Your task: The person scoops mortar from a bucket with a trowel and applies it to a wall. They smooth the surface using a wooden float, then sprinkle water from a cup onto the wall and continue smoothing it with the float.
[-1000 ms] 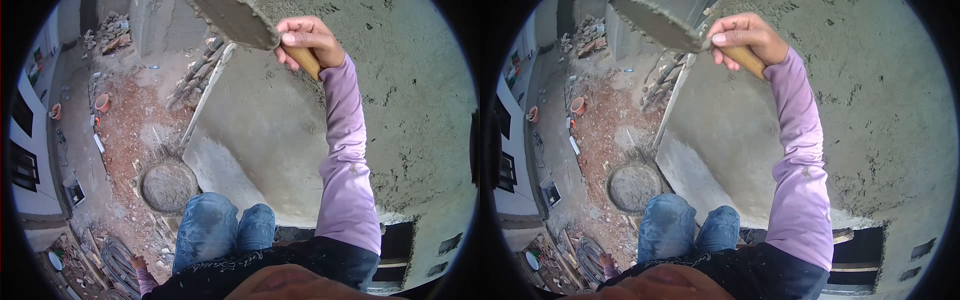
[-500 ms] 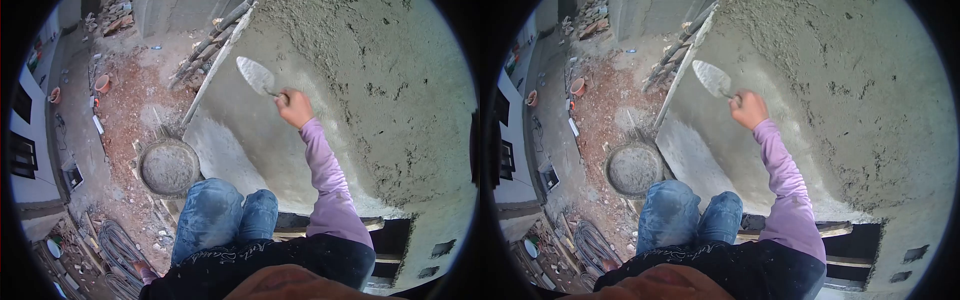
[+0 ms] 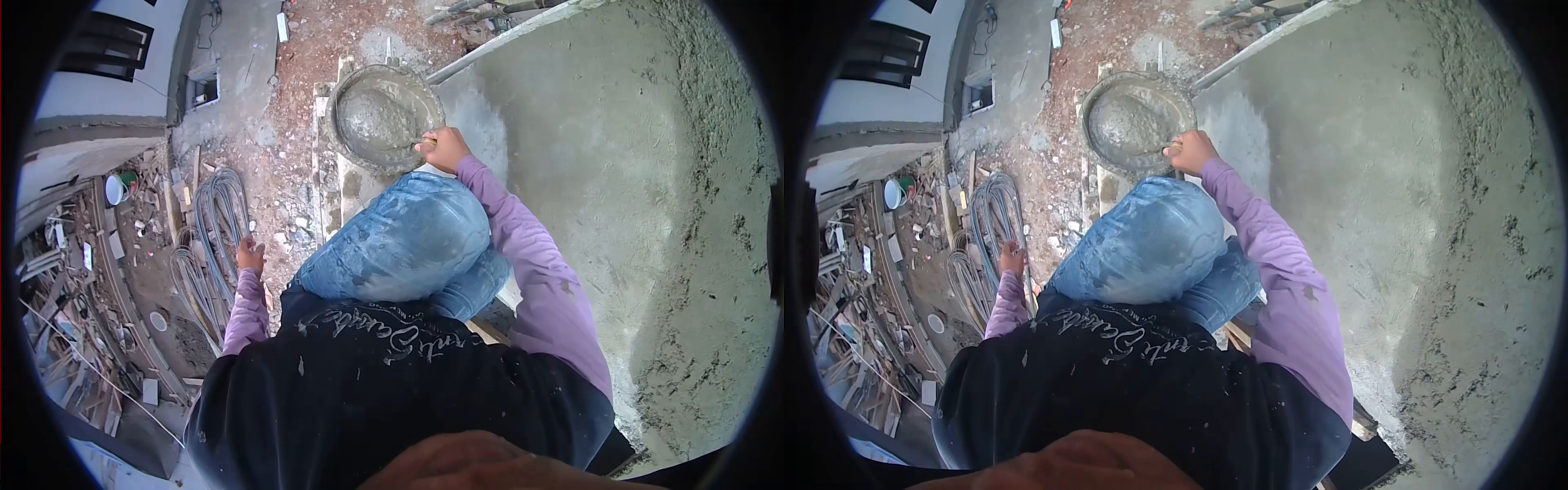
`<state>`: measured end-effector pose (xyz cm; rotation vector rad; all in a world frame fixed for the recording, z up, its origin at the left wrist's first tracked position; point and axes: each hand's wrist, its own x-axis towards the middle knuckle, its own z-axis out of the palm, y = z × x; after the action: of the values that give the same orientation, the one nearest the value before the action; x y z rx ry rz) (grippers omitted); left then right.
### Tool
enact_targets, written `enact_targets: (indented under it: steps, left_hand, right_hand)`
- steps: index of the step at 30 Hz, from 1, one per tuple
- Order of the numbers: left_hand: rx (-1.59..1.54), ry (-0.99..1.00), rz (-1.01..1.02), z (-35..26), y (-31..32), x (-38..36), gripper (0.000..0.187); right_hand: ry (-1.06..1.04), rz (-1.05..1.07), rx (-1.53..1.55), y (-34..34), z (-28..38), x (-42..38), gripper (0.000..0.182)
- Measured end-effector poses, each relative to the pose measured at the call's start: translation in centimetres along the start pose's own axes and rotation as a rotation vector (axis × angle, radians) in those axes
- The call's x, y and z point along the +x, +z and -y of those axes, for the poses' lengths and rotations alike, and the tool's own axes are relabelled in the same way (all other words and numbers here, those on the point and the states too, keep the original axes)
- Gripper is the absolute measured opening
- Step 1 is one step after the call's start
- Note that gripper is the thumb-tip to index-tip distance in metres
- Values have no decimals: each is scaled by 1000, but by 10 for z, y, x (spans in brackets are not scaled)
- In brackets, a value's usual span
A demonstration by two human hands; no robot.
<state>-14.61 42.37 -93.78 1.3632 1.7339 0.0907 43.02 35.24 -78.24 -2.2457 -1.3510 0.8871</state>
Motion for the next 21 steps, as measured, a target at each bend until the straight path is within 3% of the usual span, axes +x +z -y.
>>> enact_targets:
  steps: [3, 4, 5, 7, 8, 10, 11, 12, 14, 16, 17, 18, 19, 20, 21]
  left_hand:
    - [238, -11, -13, 108, 5, 26, 50]
    - [172, -106, -13, 119, 6, 27, 48]
    - [-86, -346, 99, 131, 6, 31, 47]
    - [-169, -373, 86, 92, 11, 31, 53]
    - [-23, -228, 159, 96, 11, 44, 53]
    - [65, -112, 83, 73, 18, 54, 56]
    - [112, -56, 42, 70, 21, 63, 58]
    - [-89, -316, 158, 56, 20, 69, 60]
    - [-148, -245, 179, 32, 34, 89, 58]
    - [-141, -139, 168, -1, 51, 105, 56]
    - [-118, -47, 207, -15, 56, 112, 55]
    - [-92, 35, 244, -21, 56, 114, 54]
    - [-63, 85, 208, -20, 52, 110, 53]
    - [-36, 138, 168, -19, 47, 111, 52]
    - [-17, 198, 135, -23, 51, 114, 52]
  right_hand:
    - [-43, -103, 82, -45, 24, -38, 33]
    - [-51, -151, 110, -74, 46, -48, 33]
    - [-141, -198, 55, -104, 65, -60, 32]
    - [-250, -311, -76, -177, 101, -85, 34]
    - [-283, -341, -106, -212, 123, -101, 36]
    - [-210, -290, -235, -289, 172, -136, 33]
    - [-267, -294, -41, -318, 181, -146, 28]
    - [-331, -284, 160, -347, 186, -154, 23]
    - [-273, -217, 338, -410, 193, -170, 19]
    - [-354, -100, 512, -474, 154, -168, 21]
    - [-361, -165, 579, -495, 128, -166, 22]
    - [-175, -487, 541, -507, 106, -172, 19]
    - [71, -936, 399, -507, 76, -176, 23]
    - [49, -1339, 546, -474, 67, -191, 25]
    - [89, -1340, 387, -442, 74, -225, 25]
